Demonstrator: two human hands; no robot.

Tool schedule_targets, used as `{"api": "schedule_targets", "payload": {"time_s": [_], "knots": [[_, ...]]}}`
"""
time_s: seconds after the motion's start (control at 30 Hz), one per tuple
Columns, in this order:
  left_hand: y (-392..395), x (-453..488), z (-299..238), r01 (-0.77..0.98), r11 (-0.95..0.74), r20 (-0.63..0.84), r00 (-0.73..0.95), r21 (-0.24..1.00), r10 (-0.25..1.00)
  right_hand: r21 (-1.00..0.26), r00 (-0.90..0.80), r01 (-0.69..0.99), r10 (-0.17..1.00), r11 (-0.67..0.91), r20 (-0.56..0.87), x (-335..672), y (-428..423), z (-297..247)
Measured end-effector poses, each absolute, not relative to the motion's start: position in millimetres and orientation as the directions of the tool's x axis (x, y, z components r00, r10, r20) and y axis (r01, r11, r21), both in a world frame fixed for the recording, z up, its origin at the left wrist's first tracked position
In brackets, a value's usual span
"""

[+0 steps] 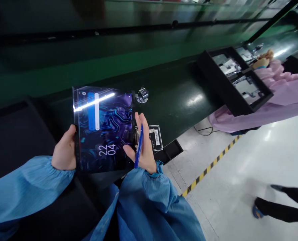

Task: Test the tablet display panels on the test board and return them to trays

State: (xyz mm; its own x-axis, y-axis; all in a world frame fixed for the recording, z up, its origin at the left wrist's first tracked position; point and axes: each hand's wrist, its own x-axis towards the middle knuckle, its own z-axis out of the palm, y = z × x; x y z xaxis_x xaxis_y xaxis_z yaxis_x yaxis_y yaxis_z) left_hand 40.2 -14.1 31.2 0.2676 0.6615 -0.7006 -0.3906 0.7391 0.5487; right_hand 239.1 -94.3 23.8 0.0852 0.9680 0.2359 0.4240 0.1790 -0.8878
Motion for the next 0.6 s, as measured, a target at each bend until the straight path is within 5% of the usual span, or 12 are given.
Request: {"api": "schedule_targets", "payload": {"time_s": [0.13,0.33,0.6], "knots": [[-15.4,44.7,38.5,-0.420,0.754,-0.705,0.302,0.506,0.641,-0.909,0.137,0.375,0.959,0.181,0.247,231.6,-92.5,17.7],[-16.2,43.8,35.5,-0.460,0.734,-0.691,0.300,0.500,0.658,-0.841,0.231,0.535,0.943,0.083,0.240,226.8,-90.3,15.1],[-17.5,37.0,20.2,-0.469,0.656,-0.616,0.263,0.591,0.743,-0.820,0.201,0.562,0.944,0.108,0.262,223.4,-94.2,11.9]]}}
